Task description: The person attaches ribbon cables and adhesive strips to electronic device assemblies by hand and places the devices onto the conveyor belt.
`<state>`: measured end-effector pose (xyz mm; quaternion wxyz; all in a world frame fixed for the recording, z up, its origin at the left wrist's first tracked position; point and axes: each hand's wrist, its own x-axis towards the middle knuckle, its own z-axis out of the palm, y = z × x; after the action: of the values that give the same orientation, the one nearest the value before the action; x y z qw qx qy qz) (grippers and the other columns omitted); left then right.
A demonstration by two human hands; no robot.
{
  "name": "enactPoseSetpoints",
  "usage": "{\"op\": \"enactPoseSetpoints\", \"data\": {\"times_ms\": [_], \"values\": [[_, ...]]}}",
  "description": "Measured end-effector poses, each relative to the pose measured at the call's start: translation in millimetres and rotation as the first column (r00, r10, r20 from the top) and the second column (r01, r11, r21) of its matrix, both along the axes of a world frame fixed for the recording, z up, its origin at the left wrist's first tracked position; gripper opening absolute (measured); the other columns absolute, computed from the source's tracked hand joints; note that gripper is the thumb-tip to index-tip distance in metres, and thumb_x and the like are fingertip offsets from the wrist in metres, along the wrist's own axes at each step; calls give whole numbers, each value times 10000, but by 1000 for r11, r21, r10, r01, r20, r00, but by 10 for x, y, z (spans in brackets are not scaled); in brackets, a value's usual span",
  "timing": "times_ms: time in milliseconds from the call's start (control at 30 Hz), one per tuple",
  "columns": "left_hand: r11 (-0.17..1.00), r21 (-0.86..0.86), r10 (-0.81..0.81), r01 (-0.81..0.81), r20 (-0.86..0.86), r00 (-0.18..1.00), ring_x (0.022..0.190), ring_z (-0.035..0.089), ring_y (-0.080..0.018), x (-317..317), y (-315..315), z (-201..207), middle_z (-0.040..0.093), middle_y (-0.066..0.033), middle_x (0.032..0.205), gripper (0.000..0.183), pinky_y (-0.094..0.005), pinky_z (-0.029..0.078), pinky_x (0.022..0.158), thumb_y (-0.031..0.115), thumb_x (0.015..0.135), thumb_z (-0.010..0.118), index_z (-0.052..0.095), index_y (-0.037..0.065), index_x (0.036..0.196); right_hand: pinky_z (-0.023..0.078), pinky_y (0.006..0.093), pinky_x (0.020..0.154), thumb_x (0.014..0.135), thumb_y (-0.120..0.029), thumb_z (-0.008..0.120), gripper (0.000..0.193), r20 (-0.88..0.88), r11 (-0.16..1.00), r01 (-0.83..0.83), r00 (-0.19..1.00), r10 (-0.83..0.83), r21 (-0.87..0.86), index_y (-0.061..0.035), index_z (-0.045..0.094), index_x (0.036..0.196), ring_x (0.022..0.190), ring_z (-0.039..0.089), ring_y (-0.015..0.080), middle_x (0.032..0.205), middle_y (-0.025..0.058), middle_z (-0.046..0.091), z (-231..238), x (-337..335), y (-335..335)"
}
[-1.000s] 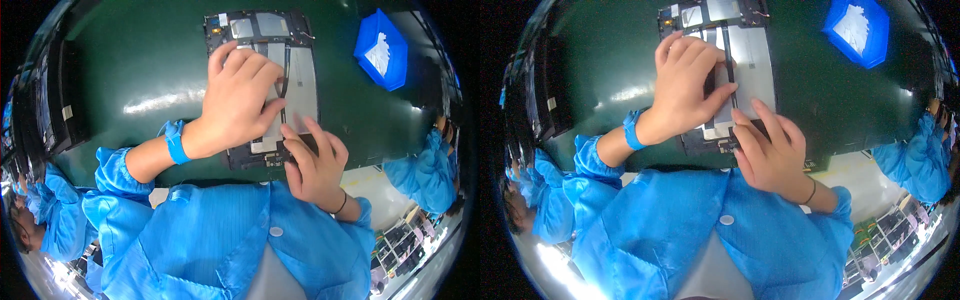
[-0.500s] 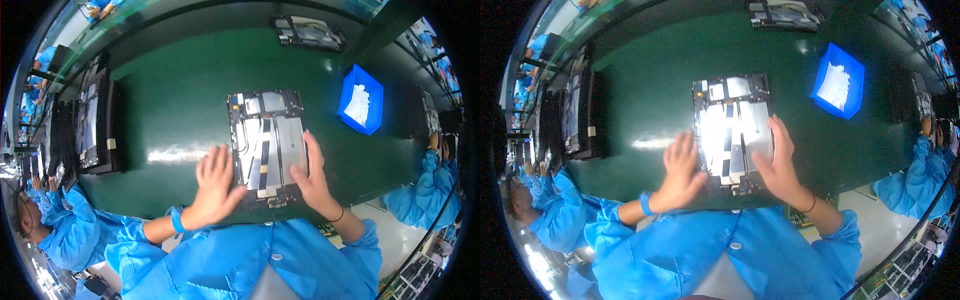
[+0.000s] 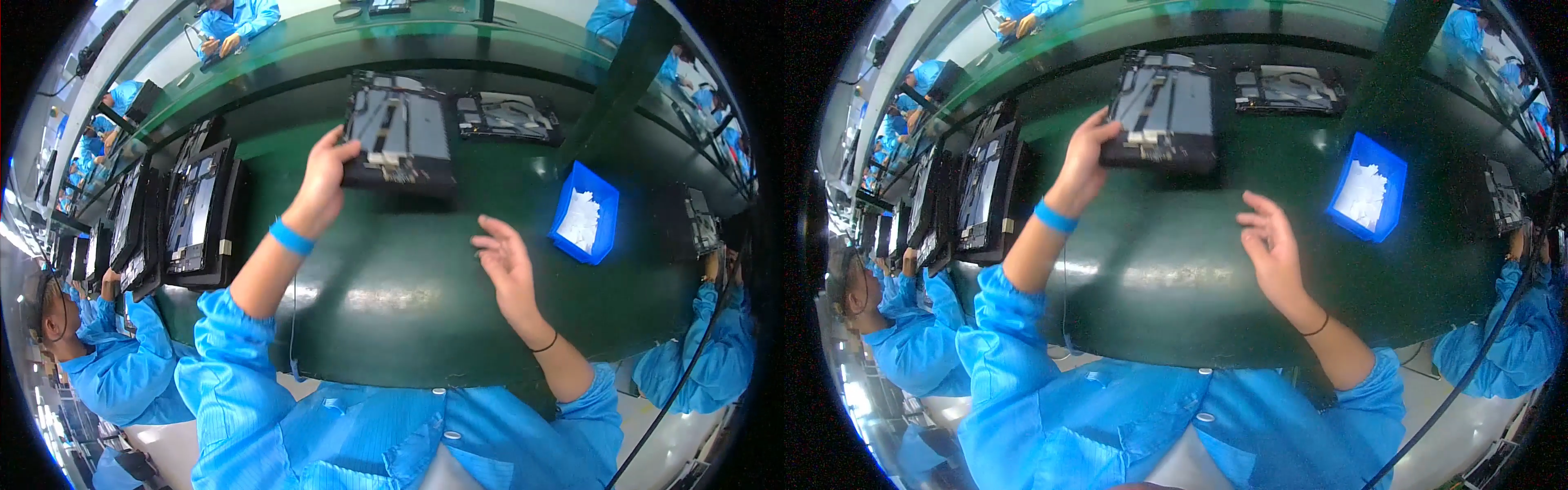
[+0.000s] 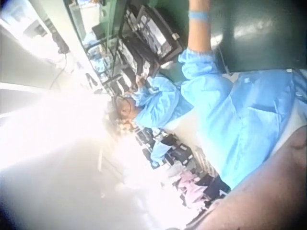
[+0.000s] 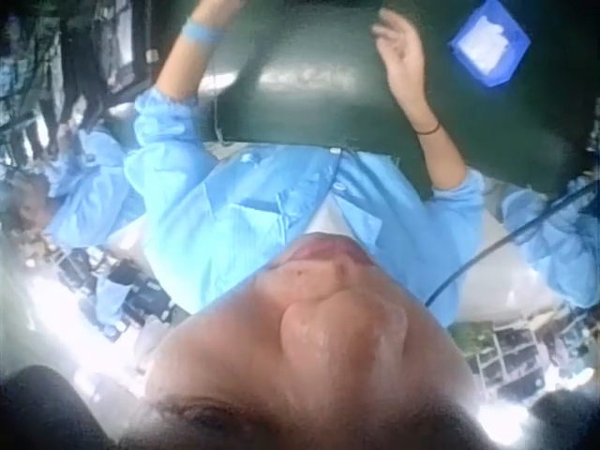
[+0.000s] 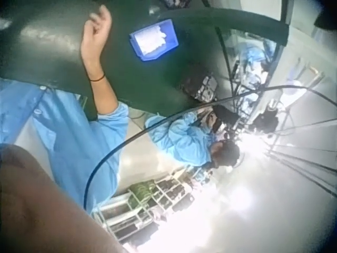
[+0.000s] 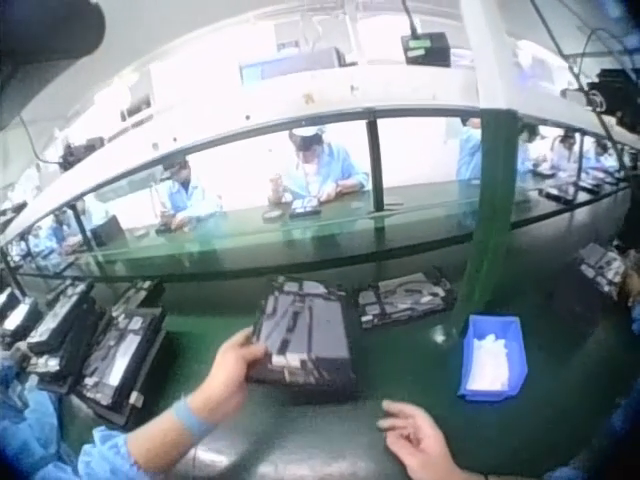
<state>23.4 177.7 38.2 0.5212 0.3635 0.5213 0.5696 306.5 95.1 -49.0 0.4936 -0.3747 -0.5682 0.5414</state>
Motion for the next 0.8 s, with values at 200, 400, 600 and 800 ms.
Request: {"op": "enactPoseSetpoints", "data": {"times_ms": [200,400,600,800], "values": [[997,-16,77,-80,-135,988,1067,599,-233,-586,917,-436,556,-159,1289,681,-393,459,967,55,884,567,269,-16,1493,492,278,863,877,54,546,360,141,988,-89,987,71,130,-20,573,1228,1014,616,161,1331,96,559,22,-12,-76],[978,-75,184,-196,-139,973,1058,596,-265,-814,1454,-990,557,-185,1254,713,-403,489,924,36,844,567,265,-38,1485,499,331,895,848,25,586,364,276,961,-140,959,71,238,-57,600,1203,1028,628,217,1322,112,564,154,-10,-158],[958,-54,160,-282,-714,682,1094,585,-333,-828,1749,-1061,546,-244,1289,590,-396,453,956,87,820,572,454,-6,1390,468,420,949,839,-48,594,329,395,901,-194,918,28,388,-75,613,1167,1130,583,340,1322,131,564,231,16,-177],[921,391,391,-8,-921,-1,985,622,-376,-88,1576,-745,695,-192,919,259,-481,495,854,218,798,579,748,83,940,489,409,857,814,-30,607,304,434,870,-174,899,-50,460,-71,634,1114,1022,617,303,1290,120,580,304,65,-136]]}}
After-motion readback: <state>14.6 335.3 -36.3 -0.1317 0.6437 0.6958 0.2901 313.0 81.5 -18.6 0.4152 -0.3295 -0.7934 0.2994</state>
